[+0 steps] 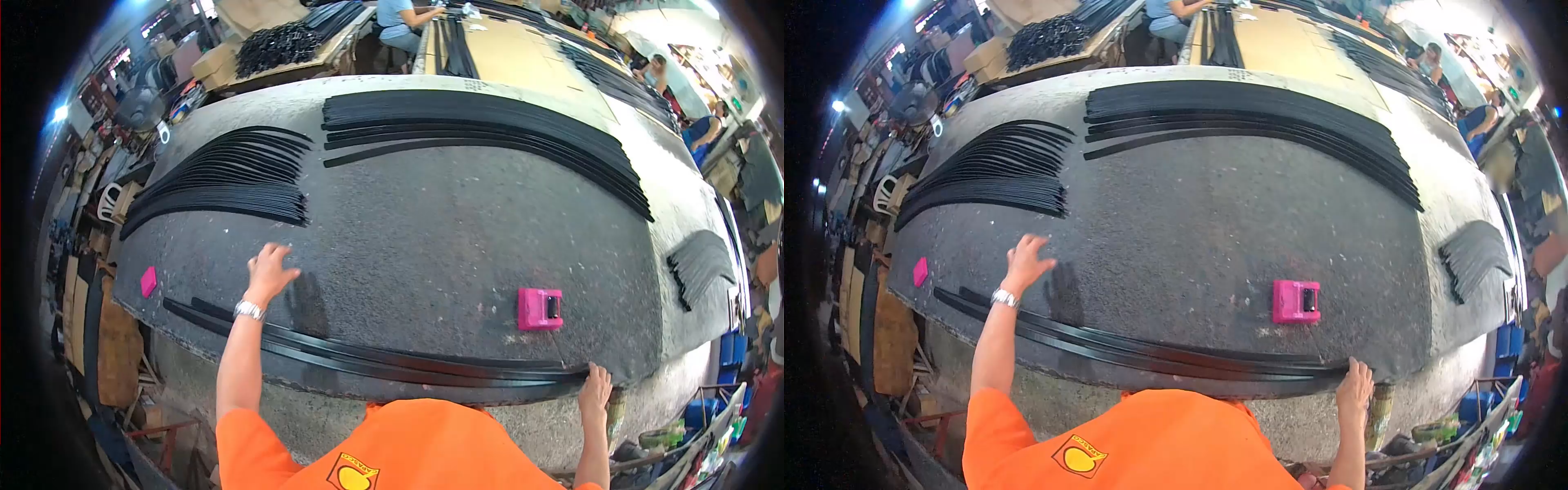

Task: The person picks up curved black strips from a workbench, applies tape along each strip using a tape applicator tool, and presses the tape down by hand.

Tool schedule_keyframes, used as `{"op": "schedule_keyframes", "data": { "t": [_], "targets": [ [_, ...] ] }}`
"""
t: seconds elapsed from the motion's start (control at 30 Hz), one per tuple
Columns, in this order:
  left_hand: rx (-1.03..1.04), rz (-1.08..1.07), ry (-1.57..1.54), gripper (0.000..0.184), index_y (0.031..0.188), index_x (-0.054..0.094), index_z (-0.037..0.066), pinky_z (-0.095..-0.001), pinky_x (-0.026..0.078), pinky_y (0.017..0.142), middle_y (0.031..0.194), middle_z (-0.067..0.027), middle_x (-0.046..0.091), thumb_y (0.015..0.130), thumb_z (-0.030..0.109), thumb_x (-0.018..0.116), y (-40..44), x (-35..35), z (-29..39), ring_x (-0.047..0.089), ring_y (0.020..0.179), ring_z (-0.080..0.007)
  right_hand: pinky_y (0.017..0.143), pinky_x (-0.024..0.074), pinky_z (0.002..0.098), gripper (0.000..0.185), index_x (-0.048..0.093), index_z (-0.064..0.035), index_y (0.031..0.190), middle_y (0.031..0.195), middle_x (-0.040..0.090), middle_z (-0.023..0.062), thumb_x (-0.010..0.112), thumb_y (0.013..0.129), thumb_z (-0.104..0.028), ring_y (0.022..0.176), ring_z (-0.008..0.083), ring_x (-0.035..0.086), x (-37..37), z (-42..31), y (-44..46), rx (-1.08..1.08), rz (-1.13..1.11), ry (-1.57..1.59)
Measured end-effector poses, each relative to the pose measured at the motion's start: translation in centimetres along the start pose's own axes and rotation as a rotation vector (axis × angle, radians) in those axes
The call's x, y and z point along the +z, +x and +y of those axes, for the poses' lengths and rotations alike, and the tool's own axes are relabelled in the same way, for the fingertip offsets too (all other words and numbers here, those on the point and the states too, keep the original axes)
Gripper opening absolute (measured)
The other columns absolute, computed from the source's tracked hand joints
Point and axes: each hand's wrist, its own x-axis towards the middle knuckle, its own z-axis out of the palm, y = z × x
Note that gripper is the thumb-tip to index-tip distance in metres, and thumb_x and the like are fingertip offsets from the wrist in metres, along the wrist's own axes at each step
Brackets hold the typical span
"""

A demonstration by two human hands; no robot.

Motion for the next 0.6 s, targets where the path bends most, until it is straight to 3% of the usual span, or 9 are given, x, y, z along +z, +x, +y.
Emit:
{"op": "schedule_keyframes", "data": {
  "t": [0.17, 0.37, 0.4, 0.5, 0.53, 0.6],
  "targets": [
    [0.028, 0.164, -0.123, 0.07, 0.141, 0.055, 0.017, -0.0542, 0.045, 0.101, 0.138, -0.0092, 0.057, 0.079, 0.027, 0.085, 11.8, 4.0, 1.9, 0.055, 0.13, -0.031, 0.101, 0.0461, 0.0507, 0.055, 0.056, -0.0064, 0.142, 0.138, 0.057, 0.0175, 0.06, 0.089, 0.002, 0.124, 0.0392, 0.054, 0.8, -1.8, -0.2, 0.059, -0.033, -0.102],
    [0.011, 0.26, -0.005, 0.07, 0.148, 0.046, 0.018, -0.0554, 0.045, 0.101, 0.14, -0.011, 0.055, 0.083, 0.013, 0.074, 25.4, 7.9, 2.1, 0.055, 0.13, -0.0338, 0.105, 0.0465, 0.0488, 0.062, 0.053, -0.0034, 0.147, 0.146, 0.052, 0.0196, 0.059, 0.086, 0.004, 0.128, 0.0412, 0.052, 1.2, -2.5, 0.0, 0.147, -0.135, -0.153],
    [0.004, 0.249, 0.001, 0.073, 0.151, 0.044, 0.02, -0.0565, 0.043, 0.103, 0.141, -0.0121, 0.056, 0.083, 0.008, 0.067, 27.7, 8.9, 1.7, 0.056, 0.128, -0.0334, 0.105, 0.0465, 0.0485, 0.062, 0.052, -0.0026, 0.147, 0.148, 0.051, 0.0203, 0.059, 0.085, 0.005, 0.128, 0.0412, 0.052, 1.2, -2.9, 0.2, 0.168, -0.155, -0.164],
    [0.034, 0.204, -0.004, 0.077, 0.154, 0.04, 0.02, -0.0579, 0.04, 0.104, 0.139, -0.0127, 0.058, 0.082, 0.007, 0.065, 31.3, 9.4, 2.3, 0.055, 0.128, -0.0336, 0.106, 0.0465, 0.0483, 0.066, 0.05, 0.0001, 0.149, 0.149, 0.05, 0.0218, 0.058, 0.084, 0.005, 0.127, 0.0433, 0.052, 1.8, -3.2, 0.3, 0.188, -0.184, -0.231],
    [0.054, 0.209, -0.014, 0.08, 0.156, 0.036, 0.022, -0.06, 0.036, 0.106, 0.127, -0.0159, 0.068, 0.083, 0.006, 0.063, 32.2, 9.4, 2.4, 0.062, 0.122, -0.0336, 0.107, 0.0462, 0.048, 0.067, 0.048, 0.0027, 0.149, 0.15, 0.049, 0.0225, 0.058, 0.083, 0.003, 0.127, 0.045, 0.052, 1.9, -3.1, 0.5, 0.203, -0.215, -0.227],
    [0.05, 0.092, -0.019, 0.079, 0.156, 0.036, 0.023, -0.0614, 0.036, 0.106, 0.115, -0.0169, 0.073, 0.084, 0.005, 0.061, 34.6, 9.3, 2.0, 0.066, 0.115, -0.0339, 0.107, 0.0462, 0.0477, 0.067, 0.048, 0.0033, 0.149, 0.15, 0.049, 0.0223, 0.059, 0.082, 0.001, 0.127, 0.0451, 0.052, 2.0, -3.1, 0.9, 0.237, -0.257, -0.239]
  ]
}}
